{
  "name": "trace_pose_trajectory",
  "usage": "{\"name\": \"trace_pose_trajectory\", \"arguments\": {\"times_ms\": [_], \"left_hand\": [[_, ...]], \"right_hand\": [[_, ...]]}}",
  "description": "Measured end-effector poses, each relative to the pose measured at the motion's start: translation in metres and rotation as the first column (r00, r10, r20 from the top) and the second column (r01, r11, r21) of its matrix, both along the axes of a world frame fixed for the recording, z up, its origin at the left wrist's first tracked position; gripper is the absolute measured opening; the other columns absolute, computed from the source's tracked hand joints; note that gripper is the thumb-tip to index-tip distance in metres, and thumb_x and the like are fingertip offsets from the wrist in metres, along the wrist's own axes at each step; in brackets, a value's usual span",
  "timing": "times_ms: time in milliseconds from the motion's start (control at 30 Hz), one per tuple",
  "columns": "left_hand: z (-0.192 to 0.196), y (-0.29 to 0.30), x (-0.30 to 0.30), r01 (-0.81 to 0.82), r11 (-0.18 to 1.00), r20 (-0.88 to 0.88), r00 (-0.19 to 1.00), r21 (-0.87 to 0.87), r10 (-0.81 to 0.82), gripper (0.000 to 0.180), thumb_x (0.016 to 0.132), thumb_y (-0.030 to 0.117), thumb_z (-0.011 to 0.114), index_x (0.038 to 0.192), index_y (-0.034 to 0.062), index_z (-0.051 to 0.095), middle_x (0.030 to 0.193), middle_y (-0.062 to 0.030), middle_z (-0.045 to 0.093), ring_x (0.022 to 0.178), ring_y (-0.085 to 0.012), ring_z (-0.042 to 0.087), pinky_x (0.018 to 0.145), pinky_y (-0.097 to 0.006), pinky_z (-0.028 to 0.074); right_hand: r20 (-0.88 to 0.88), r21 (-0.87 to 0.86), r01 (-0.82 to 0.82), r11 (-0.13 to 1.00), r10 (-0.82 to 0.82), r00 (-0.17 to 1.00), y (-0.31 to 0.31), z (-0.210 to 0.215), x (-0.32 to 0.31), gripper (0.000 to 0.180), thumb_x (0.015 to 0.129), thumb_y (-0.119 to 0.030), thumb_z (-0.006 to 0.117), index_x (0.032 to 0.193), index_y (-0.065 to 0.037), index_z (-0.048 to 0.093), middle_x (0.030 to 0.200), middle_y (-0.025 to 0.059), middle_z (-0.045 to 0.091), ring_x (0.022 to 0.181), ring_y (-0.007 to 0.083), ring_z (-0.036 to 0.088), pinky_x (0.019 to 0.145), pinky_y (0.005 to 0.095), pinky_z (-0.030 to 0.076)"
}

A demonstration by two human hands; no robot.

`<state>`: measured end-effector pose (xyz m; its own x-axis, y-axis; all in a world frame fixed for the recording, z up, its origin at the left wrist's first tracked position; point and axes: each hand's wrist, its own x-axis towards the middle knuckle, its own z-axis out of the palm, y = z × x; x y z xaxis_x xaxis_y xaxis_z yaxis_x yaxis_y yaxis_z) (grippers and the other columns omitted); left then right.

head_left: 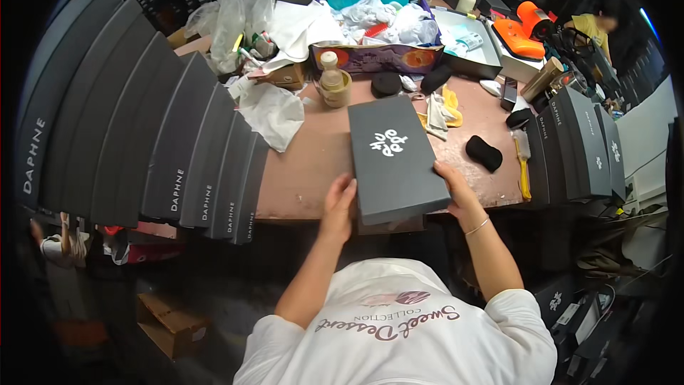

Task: Cleaning a pair of high-heeled sandals with a cloth and brush before wrapping them in paper and placing them into a shoebox.

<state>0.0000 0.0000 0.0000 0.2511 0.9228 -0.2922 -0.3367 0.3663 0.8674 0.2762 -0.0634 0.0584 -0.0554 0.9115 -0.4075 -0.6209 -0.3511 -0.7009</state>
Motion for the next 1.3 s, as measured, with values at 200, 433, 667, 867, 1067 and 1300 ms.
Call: {"name": "trace_pose_trajectory", "arguments": {"times_ms": [200,433,667,867,1067,1300], "left_hand": [[0.027,0.031,-0.1,0.058,0.971,-0.001,0.998,0.234,-0.06,0.073,0.096,0.061,0.033,0.145,0.0073,0.033,0.142,-0.0146,0.043,0.135,-0.0268,0.037,0.112,-0.046,0.022],[0.001,0.036,-0.106,0.399,0.779,-0.874,0.276,0.484,0.401,0.053,0.082,0.016,0.072,0.126,-0.0052,0.053,0.134,-0.0225,0.049,0.122,-0.0361,0.05,0.104,-0.042,0.039],[0.031,0.019,0.034,0.352,0.806,-0.572,0.82,0.477,-0.02,0.053,0.086,0.015,0.069,0.13,-0.0053,0.048,0.13,-0.0215,0.052,0.123,-0.0311,0.05,0.103,-0.036,0.041],[0.008,0.007,0.02,0.256,0.957,-0.172,0.958,0.139,-0.231,0.071,0.094,0.028,0.062,0.145,-0.0054,0.025,0.141,-0.024,0.038,0.13,-0.0287,0.042,0.105,-0.035,0.04],[0.041,0.018,-0.022,0.552,0.831,0.269,0.792,0.067,-0.547,0.088,0.088,0.047,0.064,0.148,-0.001,0.02,0.145,-0.0183,0.035,0.128,-0.0226,0.046,0.098,-0.033,0.045],[0.025,-0.029,-0.042,0.507,0.857,0.331,0.827,-0.094,-0.453,0.078,0.085,0.035,0.07,0.142,0.0007,0.03,0.129,-0.0154,0.051,0.106,-0.0225,0.061,0.089,-0.033,0.052]], "right_hand": [[0.513,0.22,-0.438,0.872,0.278,0.812,0.009,0.016,-0.149,0.059,0.09,-0.021,0.065,0.139,-0.002,0.037,0.11,0.0149,0.061,0.085,0.0214,0.064,0.074,0.032,0.054],[0.996,0.085,-0.508,0.857,-0.068,0.052,0.02,-0.008,-0.096,0.056,0.076,-0.021,0.074,0.121,-0.001,0.049,0.106,0.0219,0.059,0.096,0.0392,0.06,0.082,0.0441,0.05],[0.999,-0.044,-0.35,0.936,0.042,-0.015,0.004,-0.056,-0.086,0.038,0.075,-0.021,0.069,0.104,-0.003,0.055,0.092,0.0191,0.063,0.081,0.0398,0.064,0.069,0.0471,0.051],[0.901,0.219,-0.222,0.95,-0.109,0.421,0.007,-0.008,-0.081,0.018,0.078,-0.007,0.064,0.095,-0.002,0.06,0.088,0.0167,0.065,0.076,0.0335,0.064,0.062,0.0379,0.051],[0.873,0.384,-0.653,0.653,-0.488,0.025,0.003,0.051,-0.12,0.021,0.073,-0.01,0.066,0.094,-0.009,0.061,0.076,0.0082,0.056,0.073,0.0254,0.059,0.068,0.0369,0.046],[0.928,0.32,-0.899,0.298,-0.292,0.233,-0.031,0.046,-0.162,0.023,0.078,-0.018,0.065,0.096,-0.005,0.062,0.087,0.0089,0.06,0.093,0.0251,0.059,0.086,0.038,0.047]]}}
